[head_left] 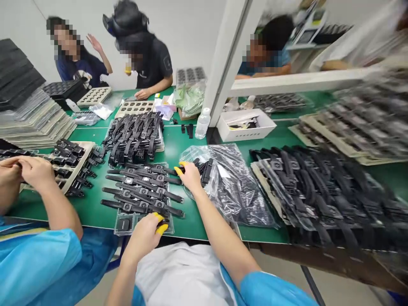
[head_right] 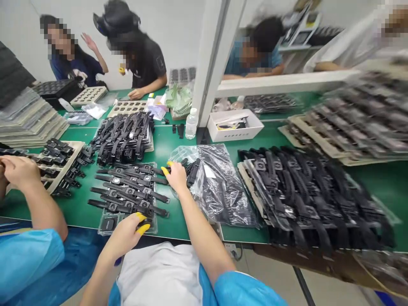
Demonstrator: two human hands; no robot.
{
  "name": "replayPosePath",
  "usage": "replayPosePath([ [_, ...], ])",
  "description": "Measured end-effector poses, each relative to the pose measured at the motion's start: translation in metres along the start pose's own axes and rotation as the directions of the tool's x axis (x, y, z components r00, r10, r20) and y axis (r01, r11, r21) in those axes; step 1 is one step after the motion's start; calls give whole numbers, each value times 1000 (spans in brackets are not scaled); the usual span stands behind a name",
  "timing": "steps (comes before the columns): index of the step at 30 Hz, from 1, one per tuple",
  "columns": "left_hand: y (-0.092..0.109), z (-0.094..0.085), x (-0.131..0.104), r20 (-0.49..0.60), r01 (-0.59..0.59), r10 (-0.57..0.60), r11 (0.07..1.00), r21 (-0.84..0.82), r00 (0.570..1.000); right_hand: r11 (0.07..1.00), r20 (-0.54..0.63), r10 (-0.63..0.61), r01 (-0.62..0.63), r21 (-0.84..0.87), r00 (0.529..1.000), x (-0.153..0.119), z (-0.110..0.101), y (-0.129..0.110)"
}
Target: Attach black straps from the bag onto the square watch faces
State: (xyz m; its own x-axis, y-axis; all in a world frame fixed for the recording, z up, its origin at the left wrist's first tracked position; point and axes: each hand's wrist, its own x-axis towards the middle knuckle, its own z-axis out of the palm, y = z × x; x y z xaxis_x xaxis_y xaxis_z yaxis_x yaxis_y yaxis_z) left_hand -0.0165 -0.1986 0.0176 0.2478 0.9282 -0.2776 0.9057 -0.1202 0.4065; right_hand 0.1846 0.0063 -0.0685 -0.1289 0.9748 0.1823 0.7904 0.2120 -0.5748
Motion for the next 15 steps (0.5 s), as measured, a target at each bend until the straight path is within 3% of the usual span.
replayPosePath([
  [3, 5, -34, 25, -41, -124, 119, 985, -118, 992, 991, -78, -2, 13, 132, 997, -3, 4, 8],
  [6, 12, -67, 72, -106, -224, 209, 962, -155, 972, 982, -117, 17, 5, 188, 993, -5, 4, 12],
  [8, 14, -78, 106, -121, -232, 216, 962, -142, 969, 980, -120, 24, 0, 199, 992, -7, 2, 12],
  [11, 11, -79, 146, -119, -226, 211, 965, -133, 970, 977, -139, 23, 8, 213, 990, -11, -2, 11],
  [15, -1, -63, 170, -56, -194, 187, 964, -182, 981, 961, -191, 24, 30, 276, 981, -14, -6, 8],
])
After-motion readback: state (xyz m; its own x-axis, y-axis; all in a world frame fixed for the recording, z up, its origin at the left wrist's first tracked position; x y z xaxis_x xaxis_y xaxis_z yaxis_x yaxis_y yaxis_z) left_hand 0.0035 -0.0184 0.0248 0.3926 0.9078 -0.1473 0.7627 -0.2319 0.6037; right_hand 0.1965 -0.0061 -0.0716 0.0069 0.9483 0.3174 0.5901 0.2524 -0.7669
